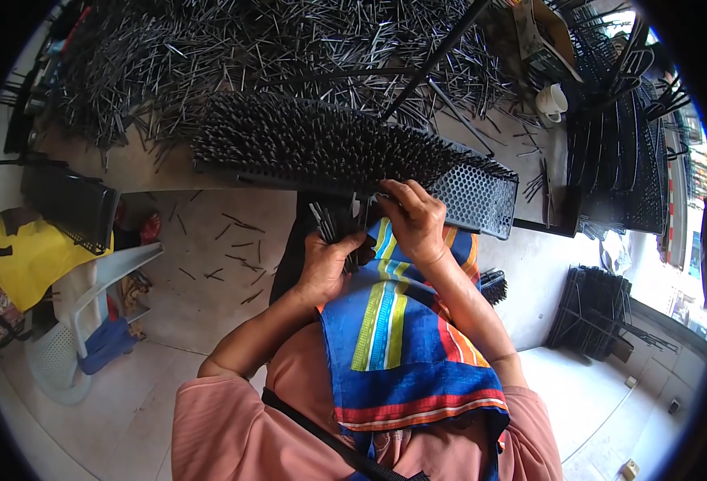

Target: Inserting thin metal wires into a pre-fabricated metal mesh frame.

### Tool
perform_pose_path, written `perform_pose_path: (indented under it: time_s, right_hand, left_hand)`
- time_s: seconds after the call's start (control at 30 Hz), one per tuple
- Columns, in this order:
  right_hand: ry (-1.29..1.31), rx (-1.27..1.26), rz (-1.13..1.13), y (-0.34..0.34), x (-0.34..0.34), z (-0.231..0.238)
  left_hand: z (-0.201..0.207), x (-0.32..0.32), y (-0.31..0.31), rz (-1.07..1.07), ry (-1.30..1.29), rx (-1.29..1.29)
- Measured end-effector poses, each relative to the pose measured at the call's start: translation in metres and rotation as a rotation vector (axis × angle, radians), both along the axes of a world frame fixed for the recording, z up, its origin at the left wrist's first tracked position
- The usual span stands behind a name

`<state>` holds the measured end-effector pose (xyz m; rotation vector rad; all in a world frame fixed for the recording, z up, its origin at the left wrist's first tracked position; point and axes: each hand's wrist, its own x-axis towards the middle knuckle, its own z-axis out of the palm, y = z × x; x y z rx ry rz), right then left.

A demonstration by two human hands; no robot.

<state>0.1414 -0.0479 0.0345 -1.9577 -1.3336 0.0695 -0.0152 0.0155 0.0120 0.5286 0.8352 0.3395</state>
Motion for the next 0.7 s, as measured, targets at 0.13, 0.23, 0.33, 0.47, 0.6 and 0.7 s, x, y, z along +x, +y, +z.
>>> perform_pose_path:
  time_s: [0.13, 0.23, 0.33, 0.47, 0.6, 0.7]
  right_hand:
    - [0.179, 0.070, -0.115, -0.003, -0.008, 0.004]
    - [0.018, -0.064, -0.086, 0.004, -0.006, 0.010]
    - [-0.021, -0.017, -0.038, 0.012, 0.002, -0.004]
    - [0.025, -0.056, 0.020, 0.017, 0.010, -0.002]
    - [0.068, 0.045, 0.048, 0.017, 0.013, 0.003]
    - [0.034, -0.060, 0.049, 0.016, 0.012, 0.003]
  left_hand:
    - [0.005, 0.003, 0.000, 0.033, -0.026, -0.006]
    - [0.000, 0.000, -0.001, 0.031, 0.019, -0.027]
    - [-0.001, -0.004, -0.002, 0.013, 0.010, -0.021]
    - [-0.005, -0.006, -0.001, 0.005, 0.018, -0.051]
    - [-0.001, -0.004, 0.001, 0.014, 0.004, -0.044]
    - [0.000, -0.002, 0.002, -0.003, 0.014, -0.029]
